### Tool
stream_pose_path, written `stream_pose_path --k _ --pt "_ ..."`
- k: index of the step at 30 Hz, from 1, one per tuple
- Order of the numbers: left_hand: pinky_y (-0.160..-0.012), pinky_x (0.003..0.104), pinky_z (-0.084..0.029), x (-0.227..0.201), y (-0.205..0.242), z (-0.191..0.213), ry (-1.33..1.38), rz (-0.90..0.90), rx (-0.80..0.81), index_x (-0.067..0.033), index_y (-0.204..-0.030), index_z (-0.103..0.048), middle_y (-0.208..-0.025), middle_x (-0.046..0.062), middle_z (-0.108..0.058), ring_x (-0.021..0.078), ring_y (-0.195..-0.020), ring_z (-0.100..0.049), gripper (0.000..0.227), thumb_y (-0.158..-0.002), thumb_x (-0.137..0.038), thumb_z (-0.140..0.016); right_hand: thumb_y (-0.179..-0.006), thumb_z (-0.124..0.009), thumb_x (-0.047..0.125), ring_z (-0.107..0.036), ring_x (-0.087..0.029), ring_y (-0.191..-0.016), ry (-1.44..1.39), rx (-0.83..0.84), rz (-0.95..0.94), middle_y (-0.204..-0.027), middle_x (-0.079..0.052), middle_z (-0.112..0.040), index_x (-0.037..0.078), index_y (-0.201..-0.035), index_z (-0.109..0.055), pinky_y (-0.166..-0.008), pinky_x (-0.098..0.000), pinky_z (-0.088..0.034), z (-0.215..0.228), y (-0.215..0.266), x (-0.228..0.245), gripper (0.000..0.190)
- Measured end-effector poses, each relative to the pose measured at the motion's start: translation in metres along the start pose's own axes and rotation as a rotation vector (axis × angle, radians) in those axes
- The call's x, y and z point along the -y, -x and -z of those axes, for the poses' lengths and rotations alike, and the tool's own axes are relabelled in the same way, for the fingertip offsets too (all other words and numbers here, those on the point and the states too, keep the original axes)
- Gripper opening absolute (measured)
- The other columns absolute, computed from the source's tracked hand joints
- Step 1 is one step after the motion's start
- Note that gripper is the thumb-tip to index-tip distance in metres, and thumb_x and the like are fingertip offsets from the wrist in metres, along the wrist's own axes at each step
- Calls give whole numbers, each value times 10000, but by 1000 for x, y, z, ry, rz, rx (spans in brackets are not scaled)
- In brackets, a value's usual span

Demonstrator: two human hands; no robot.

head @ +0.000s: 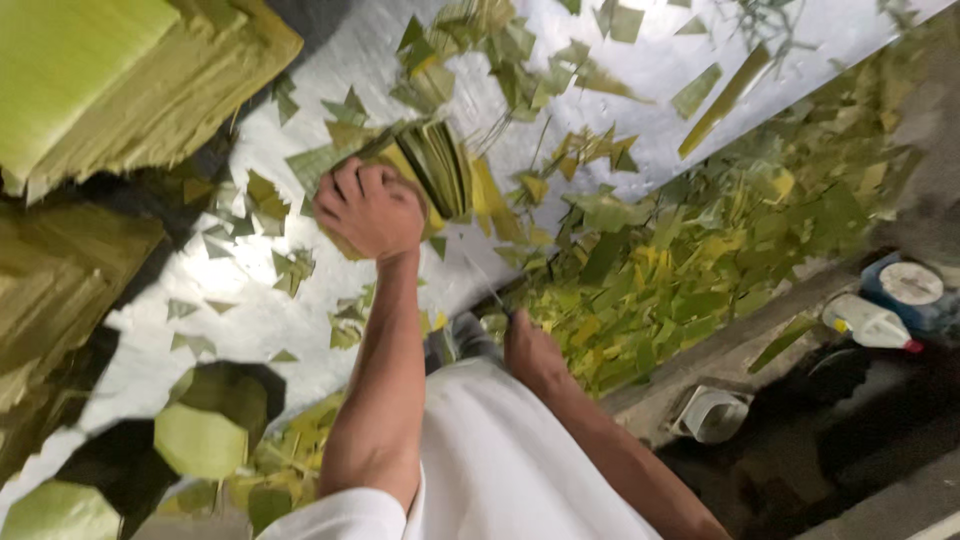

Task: The person uses a knife to cut large green leaves on a metal table. They repeatedly align the leaves with a circular template and trim the edges to create uniform shapes, stacking the finished pieces.

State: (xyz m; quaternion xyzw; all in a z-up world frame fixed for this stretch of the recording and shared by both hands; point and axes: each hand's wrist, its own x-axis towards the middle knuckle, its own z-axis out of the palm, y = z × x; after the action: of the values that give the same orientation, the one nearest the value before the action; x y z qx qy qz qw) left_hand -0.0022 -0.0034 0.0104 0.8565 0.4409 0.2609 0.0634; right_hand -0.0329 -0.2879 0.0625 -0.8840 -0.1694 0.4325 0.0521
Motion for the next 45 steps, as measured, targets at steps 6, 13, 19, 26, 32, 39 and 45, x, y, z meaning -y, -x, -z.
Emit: stream_pose_path --k 6,13,19,26,32,39,45 --pt "-1024 575 -368 -1 0 1 5 15 34 -181 -930 -543 -1169 42 -567 346 -1193 -503 181 -856 -31 -613 -977 -495 226 -648 -563 -774 -172 -53 52 -801 -331 -683 18 -1089 -473 -732 -647 -503 82 -41 89 237" --pt "-1044 603 -376 3 -1 -9 -9 20 18 -192 -913 -558 -1165 41 -578 357 -1205 -508 150 -788 -127 -610 -978 -478 231 -698 -486 -906 -14 -33 140 -957 -314 -710 -26 -1169 -488 -786 -549 -563 104 -112 172 320" --pt "-1033 592 -357 3 4 -11 -35 31 55 -181 -958 -557 -1194 41 -581 366 -1227 -488 156 -844 -89 -612 -1063 -411 136 -728 -448 -835 219 -228 370 -932 -282 -716 -58 -1213 -475 -705 -524 -585 51 -123 133 254" --pt "-989 577 -350 -3 -2 0 15 38 59 -174 -943 -539 -1179 46 -570 351 -1215 -492 146 -901 -54 -611 -1042 -453 209 -658 -490 -642 11 19 48 -764 -307 -676 -8 -1164 -442 -572 -597 -532 23 -14 37 250" --pt "-992 599 -354 -3 1 0 18 43 35 -177 -920 -541 -1181 43 -573 358 -1207 -502 171 -845 -46 -619 -995 -512 241 -648 -568 -730 -163 -47 40 -774 -352 -668 18 -1068 -475 -675 -639 -494 79 -31 87 238" --pt "-1047 608 -376 1 -2 -7 -10 43 39 -201 -915 -572 -1183 22 -578 365 -1231 -509 167 -774 -123 -616 -986 -463 172 -702 -510 -799 -39 -141 237 -842 -319 -699 -31 -1081 -495 -723 -573 -569 91 -122 165 227" --pt "-1016 600 -362 -4 -2 -6 -5 35 41 -183 -914 -546 -1192 41 -568 373 -1216 -502 133 -846 -73 -574 -996 -468 180 -705 -487 -755 7 -135 189 -810 -312 -697 -13 -1131 -475 -679 -588 -552 45 -78 105 235"
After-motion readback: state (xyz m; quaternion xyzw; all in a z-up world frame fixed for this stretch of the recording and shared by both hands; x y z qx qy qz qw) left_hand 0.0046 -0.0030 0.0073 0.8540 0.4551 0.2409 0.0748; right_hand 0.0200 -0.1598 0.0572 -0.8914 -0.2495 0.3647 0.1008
